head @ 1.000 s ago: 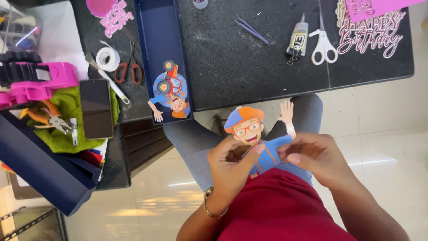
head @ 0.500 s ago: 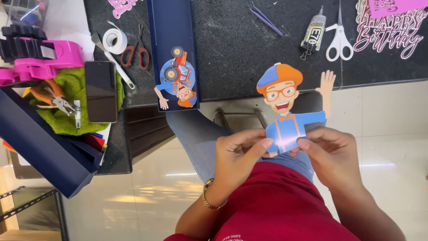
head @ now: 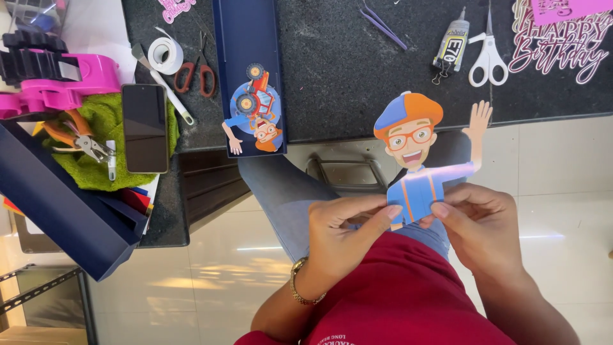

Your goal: Assembling paper character cutouts for decorations using glue.

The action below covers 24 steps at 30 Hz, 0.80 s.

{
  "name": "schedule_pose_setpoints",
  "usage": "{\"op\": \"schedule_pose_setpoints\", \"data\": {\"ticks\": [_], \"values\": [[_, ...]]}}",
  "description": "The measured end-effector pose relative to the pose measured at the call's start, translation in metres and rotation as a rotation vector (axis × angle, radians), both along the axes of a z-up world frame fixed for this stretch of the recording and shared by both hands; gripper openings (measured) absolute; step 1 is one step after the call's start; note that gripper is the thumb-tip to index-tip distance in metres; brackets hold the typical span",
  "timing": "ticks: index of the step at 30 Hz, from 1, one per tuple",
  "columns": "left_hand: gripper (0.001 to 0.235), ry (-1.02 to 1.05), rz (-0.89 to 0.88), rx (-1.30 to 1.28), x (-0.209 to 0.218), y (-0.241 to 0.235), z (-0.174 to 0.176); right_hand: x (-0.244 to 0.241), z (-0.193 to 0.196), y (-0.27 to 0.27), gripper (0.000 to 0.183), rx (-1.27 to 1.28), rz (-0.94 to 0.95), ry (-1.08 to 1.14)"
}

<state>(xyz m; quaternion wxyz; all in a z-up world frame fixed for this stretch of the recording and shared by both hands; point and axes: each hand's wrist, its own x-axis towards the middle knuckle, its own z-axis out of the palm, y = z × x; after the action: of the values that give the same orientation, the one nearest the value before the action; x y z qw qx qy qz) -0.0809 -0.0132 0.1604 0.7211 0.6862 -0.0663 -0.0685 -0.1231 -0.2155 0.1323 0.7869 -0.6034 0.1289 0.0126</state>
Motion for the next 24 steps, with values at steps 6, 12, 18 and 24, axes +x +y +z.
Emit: {"op": "schedule_pose_setpoints", "data": {"ticks": [6, 12, 18, 24], "values": [[0.01, -0.014, 0.022, -0.003, -0.001, 0.0, -0.004, -0.001, -0.002, 0.0, 0.005, -0.026, -0.008, -0.002], [0.009, -0.03, 0.022, 0.021, 0.0, 0.001, -0.003, -0.002, -0.004, -0.002, 0.004, -0.097, -0.028, 0.019], [0.03, 0.084, -0.105, -0.119, 0.01, 0.005, 0.006, -0.007, -0.005, -0.006, 0.007, -0.19, 0.016, -0.018], [0.017, 0.19, -0.037, -0.376, 0.019, -0.011, 0.002, -0.01, -0.007, -0.007, 0.005, -0.241, 0.086, -0.065]]}}
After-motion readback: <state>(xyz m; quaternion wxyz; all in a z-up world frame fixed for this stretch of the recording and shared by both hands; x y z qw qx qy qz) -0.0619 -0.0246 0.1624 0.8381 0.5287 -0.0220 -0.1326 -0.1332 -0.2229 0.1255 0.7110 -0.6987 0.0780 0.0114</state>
